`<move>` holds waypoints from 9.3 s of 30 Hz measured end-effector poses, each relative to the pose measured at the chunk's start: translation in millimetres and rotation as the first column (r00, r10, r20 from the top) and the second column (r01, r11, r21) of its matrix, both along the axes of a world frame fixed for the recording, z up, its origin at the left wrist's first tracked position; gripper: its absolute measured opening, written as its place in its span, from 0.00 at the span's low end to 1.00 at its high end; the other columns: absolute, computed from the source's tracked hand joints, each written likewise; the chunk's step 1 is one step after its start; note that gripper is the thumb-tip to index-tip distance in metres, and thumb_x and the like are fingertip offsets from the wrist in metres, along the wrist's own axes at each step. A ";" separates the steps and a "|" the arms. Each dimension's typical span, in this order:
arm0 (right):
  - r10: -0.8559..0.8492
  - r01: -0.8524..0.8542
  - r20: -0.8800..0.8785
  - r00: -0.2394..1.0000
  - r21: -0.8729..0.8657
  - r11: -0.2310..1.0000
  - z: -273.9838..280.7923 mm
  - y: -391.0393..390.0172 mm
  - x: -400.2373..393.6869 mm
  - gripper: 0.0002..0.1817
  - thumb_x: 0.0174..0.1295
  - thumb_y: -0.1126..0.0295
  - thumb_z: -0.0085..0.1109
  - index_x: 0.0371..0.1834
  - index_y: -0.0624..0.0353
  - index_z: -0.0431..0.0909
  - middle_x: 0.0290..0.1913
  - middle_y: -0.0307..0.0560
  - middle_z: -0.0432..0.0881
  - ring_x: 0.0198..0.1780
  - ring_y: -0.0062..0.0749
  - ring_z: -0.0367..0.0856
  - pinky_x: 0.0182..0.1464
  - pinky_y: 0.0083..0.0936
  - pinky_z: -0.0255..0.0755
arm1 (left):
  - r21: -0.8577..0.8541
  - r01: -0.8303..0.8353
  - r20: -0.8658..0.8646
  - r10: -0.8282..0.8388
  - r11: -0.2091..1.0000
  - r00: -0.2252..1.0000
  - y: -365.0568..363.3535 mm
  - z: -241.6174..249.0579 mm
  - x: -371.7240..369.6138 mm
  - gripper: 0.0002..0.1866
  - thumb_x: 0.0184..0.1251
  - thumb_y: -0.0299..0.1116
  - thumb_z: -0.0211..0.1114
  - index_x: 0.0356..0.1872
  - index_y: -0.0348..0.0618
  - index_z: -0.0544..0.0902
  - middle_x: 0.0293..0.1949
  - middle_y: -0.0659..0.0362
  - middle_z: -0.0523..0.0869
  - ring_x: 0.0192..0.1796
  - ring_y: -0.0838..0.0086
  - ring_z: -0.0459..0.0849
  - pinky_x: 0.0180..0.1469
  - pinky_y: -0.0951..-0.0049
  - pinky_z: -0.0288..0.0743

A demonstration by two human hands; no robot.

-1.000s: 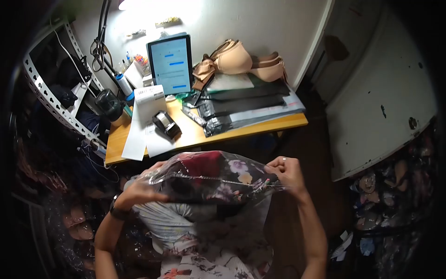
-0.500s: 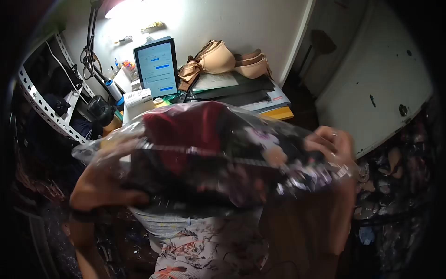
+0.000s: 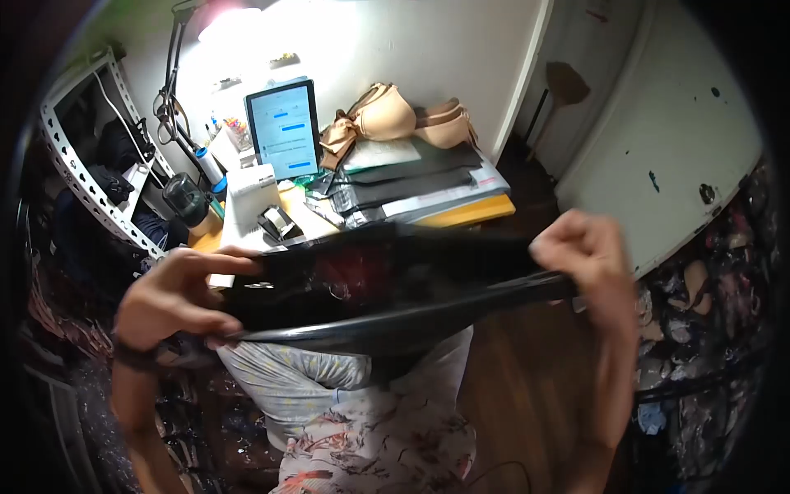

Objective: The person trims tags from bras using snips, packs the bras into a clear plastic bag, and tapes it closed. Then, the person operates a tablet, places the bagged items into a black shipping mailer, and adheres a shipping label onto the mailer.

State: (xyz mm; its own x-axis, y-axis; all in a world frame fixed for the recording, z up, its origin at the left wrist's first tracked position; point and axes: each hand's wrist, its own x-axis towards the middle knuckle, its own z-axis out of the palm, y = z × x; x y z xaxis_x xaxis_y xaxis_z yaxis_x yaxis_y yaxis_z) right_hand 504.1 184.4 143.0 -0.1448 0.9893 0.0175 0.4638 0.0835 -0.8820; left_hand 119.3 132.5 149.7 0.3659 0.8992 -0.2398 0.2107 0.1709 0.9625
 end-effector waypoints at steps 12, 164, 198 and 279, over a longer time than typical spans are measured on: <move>0.005 0.013 -0.074 0.997 0.232 0.973 -1.5 28.4 -11.2 0.05 0.56 0.74 0.56 0.25 0.62 0.73 0.23 0.35 0.75 0.20 0.13 0.68 0.22 0.12 0.60 | -0.138 0.002 0.088 0.011 0.990 0.996 30.1 17.3 -17.4 0.30 0.50 0.17 0.69 0.57 0.26 0.68 0.59 0.45 0.70 0.41 0.65 0.85 0.39 0.74 0.85; 0.029 0.061 0.137 0.990 -0.610 0.790 -349.9 -124.9 12.6 0.34 0.67 0.44 0.44 0.07 0.56 0.64 0.08 0.32 0.62 0.11 0.15 0.58 0.15 0.21 0.50 | -0.251 -0.342 -0.475 0.193 0.905 0.859 -113.5 -344.8 31.4 0.31 0.71 0.55 0.45 0.32 0.29 0.75 0.25 0.40 0.76 0.29 0.59 0.78 0.39 0.59 0.68; 0.898 -0.908 -0.203 0.391 0.076 0.412 -318.2 -131.7 -119.0 0.33 0.50 0.82 0.51 0.65 0.63 0.63 0.62 0.55 0.69 0.67 0.39 0.64 0.70 0.40 0.53 | 0.115 0.294 -0.619 -0.163 0.949 0.768 89.9 -394.5 39.7 0.14 0.60 0.36 0.54 0.43 0.41 0.77 0.38 0.41 0.82 0.41 0.46 0.80 0.44 0.53 0.73; -0.458 0.551 0.346 0.819 -0.248 0.797 -545.7 40.5 102.2 0.14 0.65 0.61 0.46 0.43 0.61 0.71 0.44 0.60 0.76 0.47 0.50 0.74 0.49 0.37 0.67 | 0.027 0.550 -0.764 -0.337 0.835 0.550 107.4 -357.1 97.8 0.08 0.63 0.36 0.54 0.29 0.44 0.74 0.20 0.43 0.79 0.26 0.45 0.79 0.27 0.50 0.71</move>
State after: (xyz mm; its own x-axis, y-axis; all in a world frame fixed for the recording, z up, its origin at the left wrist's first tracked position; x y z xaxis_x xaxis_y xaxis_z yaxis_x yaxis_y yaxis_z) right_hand 606.3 224.9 -402.7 0.4233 0.8619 -0.2792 0.5690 -0.4927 -0.6584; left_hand 217.1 239.9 -207.3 0.5453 0.7315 -0.4094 0.8147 -0.3477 0.4640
